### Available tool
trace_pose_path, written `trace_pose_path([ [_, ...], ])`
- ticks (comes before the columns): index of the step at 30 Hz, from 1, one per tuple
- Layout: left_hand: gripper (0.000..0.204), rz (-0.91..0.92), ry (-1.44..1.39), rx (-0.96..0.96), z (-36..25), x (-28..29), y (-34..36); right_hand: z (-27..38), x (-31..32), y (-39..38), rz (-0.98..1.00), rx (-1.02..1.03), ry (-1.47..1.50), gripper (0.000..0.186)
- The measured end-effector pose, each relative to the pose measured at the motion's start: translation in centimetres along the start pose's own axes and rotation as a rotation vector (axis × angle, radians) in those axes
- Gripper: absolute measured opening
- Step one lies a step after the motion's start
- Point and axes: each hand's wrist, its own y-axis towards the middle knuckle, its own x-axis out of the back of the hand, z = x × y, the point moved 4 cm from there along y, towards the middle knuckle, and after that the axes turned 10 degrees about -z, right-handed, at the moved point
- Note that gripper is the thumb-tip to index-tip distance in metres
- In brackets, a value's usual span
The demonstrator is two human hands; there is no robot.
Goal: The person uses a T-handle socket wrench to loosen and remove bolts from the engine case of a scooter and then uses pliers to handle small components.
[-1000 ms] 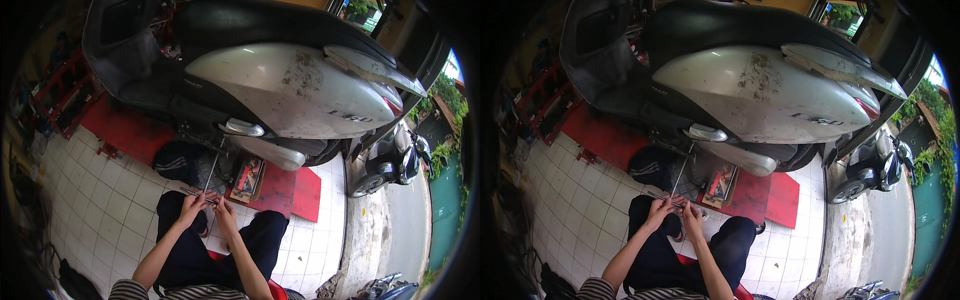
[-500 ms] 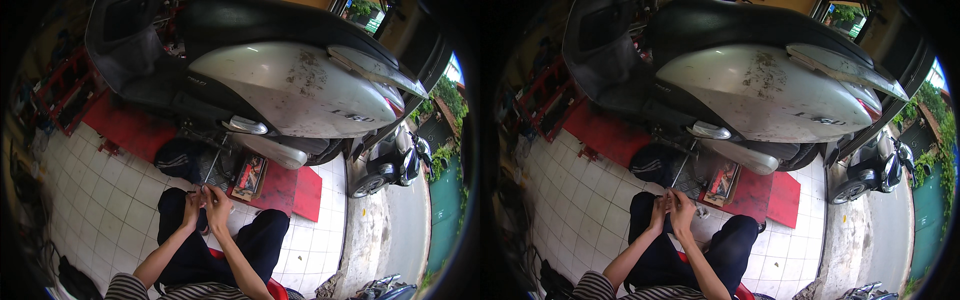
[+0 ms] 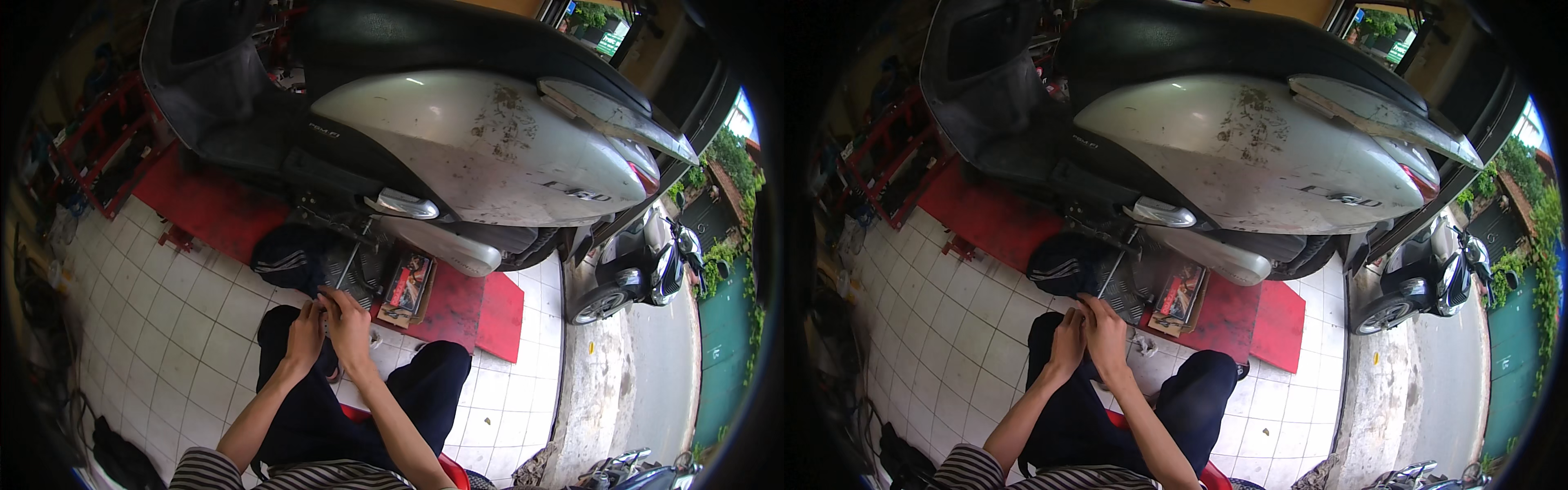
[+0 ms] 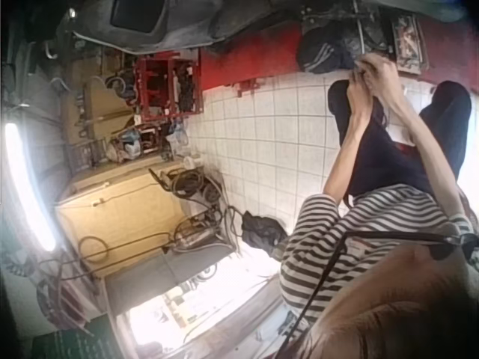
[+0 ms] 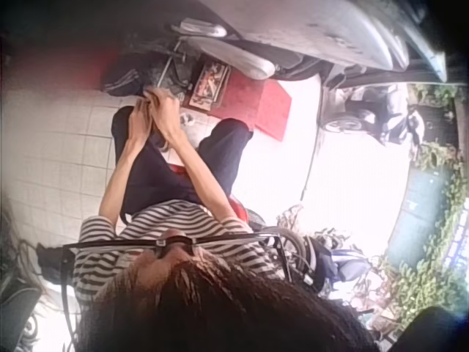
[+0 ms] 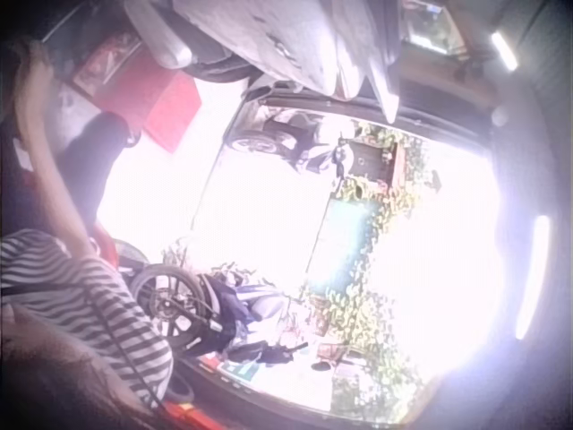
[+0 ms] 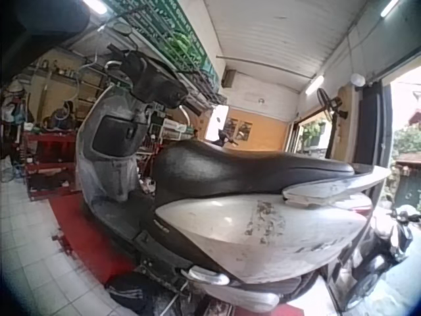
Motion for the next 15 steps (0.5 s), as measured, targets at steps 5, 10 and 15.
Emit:
trace_pose_path([
  [5, 0.018, -0.155, -0.051, 0.098, 2.0, -0.7, -0.4, -2.5, 3.5, -2.8, -0.289, -0.174, -0.165, 0.046],
  [10, 0.035, 0.066, -0.779, 0.566, 3.1, -2.5, -1.5, -13.9, 0.7, -9.5, -0.212, -0.993, 0.56, 0.045],
  [15, 0.042, 0.179, -0.783, 0.58, 1.4, -3.8, -2.2, -12.4, -0.5, -9.2, -0.083, -0.899, 0.757, 0.038],
])
